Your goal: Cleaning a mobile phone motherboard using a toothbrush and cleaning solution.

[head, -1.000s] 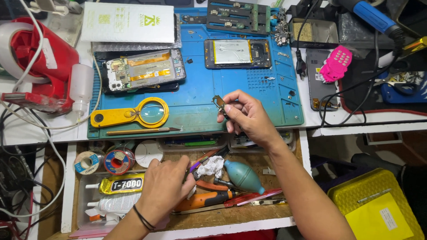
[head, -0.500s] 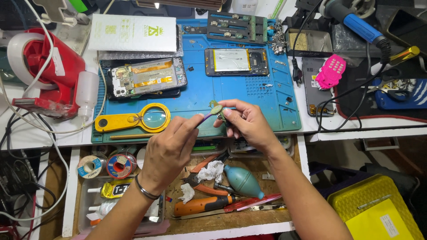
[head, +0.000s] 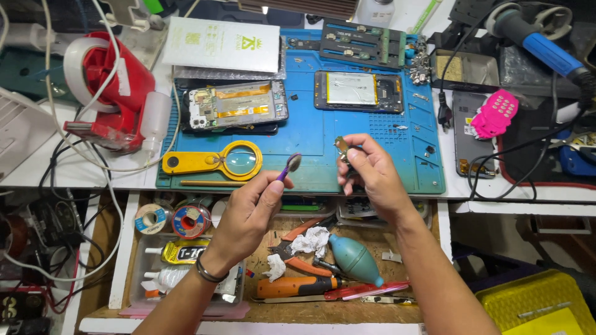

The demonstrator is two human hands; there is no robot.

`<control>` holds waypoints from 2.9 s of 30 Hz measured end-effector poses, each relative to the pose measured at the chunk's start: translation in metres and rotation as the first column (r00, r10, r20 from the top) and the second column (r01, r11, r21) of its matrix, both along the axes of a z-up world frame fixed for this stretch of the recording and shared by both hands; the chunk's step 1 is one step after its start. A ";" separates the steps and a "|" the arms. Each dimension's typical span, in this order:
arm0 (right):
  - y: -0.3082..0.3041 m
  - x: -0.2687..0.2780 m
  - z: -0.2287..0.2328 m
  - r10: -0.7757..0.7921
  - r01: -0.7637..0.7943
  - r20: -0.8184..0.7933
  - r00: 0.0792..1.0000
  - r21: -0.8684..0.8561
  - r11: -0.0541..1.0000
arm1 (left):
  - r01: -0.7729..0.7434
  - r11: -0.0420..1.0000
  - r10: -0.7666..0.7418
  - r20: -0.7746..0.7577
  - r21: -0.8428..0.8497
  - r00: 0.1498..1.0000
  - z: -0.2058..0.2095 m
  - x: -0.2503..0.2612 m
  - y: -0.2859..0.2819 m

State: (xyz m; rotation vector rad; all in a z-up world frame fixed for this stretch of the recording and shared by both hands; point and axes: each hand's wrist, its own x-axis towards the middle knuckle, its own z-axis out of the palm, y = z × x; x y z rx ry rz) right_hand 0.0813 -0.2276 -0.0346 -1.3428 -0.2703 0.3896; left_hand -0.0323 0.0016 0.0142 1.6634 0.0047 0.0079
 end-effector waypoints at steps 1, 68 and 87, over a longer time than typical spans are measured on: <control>0.002 0.002 0.000 0.011 -0.011 -0.001 1.000 0.002 1.000 | -0.011 1.000 0.011 -0.001 0.002 1.000 0.006 0.004 0.003; 0.046 -0.101 0.005 0.213 -0.011 -0.638 0.740 0.306 0.952 | -0.655 0.303 0.232 0.613 0.692 0.755 0.018 0.093 0.154; 0.046 -0.101 0.017 0.086 -0.093 -0.533 0.842 0.014 0.996 | -0.108 0.903 -0.082 0.414 0.415 0.906 -0.008 0.029 0.008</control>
